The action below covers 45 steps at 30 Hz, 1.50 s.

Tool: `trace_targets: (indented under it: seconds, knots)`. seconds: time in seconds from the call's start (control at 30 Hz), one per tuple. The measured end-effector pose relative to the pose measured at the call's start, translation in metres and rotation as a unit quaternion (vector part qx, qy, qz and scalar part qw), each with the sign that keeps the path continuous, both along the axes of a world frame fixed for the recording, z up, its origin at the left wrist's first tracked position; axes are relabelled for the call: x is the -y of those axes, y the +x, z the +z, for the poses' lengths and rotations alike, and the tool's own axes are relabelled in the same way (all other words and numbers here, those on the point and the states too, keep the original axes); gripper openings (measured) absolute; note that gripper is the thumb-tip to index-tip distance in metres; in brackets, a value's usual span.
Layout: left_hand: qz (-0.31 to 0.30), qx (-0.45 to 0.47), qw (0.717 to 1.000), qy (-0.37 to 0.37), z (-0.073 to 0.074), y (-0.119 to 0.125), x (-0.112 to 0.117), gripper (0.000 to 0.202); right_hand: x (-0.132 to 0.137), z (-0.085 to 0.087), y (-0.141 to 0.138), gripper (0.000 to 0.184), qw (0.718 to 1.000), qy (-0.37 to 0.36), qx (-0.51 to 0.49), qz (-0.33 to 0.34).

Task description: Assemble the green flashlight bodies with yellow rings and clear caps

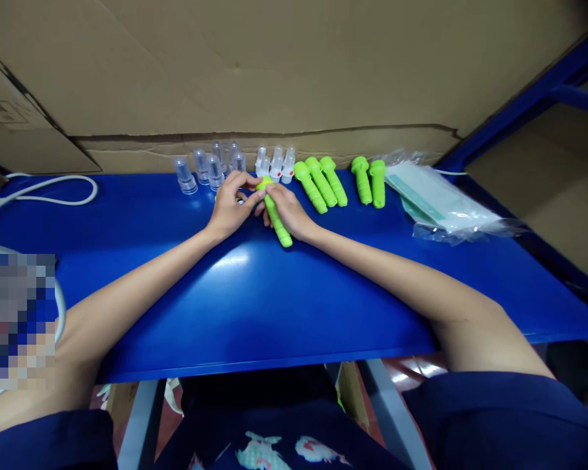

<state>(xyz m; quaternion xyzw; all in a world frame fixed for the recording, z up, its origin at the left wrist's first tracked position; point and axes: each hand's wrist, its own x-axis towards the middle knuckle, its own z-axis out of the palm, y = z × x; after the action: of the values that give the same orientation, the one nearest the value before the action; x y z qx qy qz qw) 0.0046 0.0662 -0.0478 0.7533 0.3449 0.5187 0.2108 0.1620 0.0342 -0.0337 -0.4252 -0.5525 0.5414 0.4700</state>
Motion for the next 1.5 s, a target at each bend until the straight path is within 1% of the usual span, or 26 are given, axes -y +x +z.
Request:
trace_targets:
  seconds: [0.17,0.3,0.43,0.6,0.7,0.87,0.97,1.1,1.27,1.5]
  knots:
    - [-0.001,0.010,1.000,-0.003,0.0002,0.0006,0.0010,0.018,-0.0004,-0.0016,0.0009,0.034,1.000,0.004,0.002,0.003]
    - [0.004,0.005,1.000,-0.008,0.0008,0.0003,0.0007,0.023,-0.0005,-0.0020,0.0010,0.036,1.000,0.008,0.001,0.004]
    - [0.010,-0.004,1.000,0.008,0.0012,0.0000,0.0010,0.024,-0.0001,-0.0005,0.0006,0.032,1.000,0.004,0.002,0.006]
    - [0.023,-0.025,0.999,0.033,0.0024,0.0011,0.0048,0.016,0.0009,0.0015,-0.0001,0.028,1.000,-0.002,0.001,-0.003]
    - [0.025,-0.033,0.999,0.032,0.0030,0.0012,0.0059,0.020,0.0011,0.0014,-0.0001,0.028,1.000,-0.002,0.005,-0.001]
    - [0.022,-0.043,0.998,0.030,0.0035,0.0000,0.0050,0.021,-0.0007,-0.0012,0.0010,0.034,1.000,0.007,0.004,0.004]
    - [0.029,-0.038,0.998,0.029,0.0038,-0.0005,0.0046,0.020,-0.0012,-0.0018,0.0013,0.037,1.000,0.016,0.002,0.010]
    - [0.038,-0.026,0.998,0.030,0.0031,-0.0004,0.0040,0.017,0.0000,-0.0007,0.0013,0.035,1.000,0.013,-0.003,0.009]
    - [0.022,0.008,1.000,0.019,0.0005,-0.0006,0.0004,0.015,0.0003,-0.0010,0.0015,0.038,1.000,0.019,-0.004,0.012]
    - [0.014,0.009,1.000,0.018,0.0008,-0.0026,-0.0023,0.012,0.0006,0.0009,-0.0002,0.030,1.000,0.011,-0.009,0.006]
